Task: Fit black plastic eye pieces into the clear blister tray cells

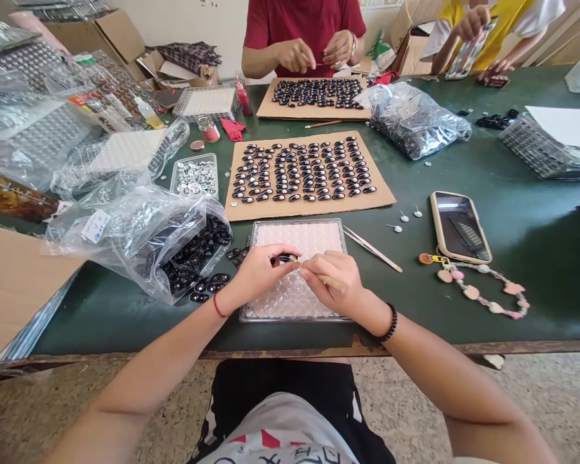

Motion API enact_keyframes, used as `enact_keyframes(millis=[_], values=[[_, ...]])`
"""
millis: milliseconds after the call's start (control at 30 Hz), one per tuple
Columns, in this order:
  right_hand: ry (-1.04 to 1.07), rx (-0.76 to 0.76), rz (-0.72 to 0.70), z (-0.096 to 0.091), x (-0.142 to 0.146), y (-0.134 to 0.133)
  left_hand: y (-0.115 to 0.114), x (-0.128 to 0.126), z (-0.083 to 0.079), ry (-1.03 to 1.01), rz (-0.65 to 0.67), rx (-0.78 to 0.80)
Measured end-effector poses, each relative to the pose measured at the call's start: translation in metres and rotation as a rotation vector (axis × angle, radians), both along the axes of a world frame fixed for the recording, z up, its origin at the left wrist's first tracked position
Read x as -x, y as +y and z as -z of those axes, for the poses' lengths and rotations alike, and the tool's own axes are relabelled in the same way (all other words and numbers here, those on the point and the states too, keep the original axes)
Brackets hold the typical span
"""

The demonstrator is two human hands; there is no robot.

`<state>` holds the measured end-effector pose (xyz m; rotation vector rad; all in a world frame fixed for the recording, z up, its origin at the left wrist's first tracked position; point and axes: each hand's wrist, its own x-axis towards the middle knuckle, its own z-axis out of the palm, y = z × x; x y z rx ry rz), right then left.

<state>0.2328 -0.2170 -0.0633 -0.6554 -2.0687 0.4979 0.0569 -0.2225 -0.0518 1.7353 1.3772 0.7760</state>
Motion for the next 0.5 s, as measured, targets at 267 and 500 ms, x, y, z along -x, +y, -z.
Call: enact_keyframes(millis=[267,500], values=[[0.483,1.09,-0.064,-0.002,0.001,0.022,-0.011,-0.009,-0.002,-0.117,0.149,0.116],[0.669,1.234,-0.114,-0.004,0.0,0.029,-0.013,-0.011,0.002,-0.14,0.16,0.151]])
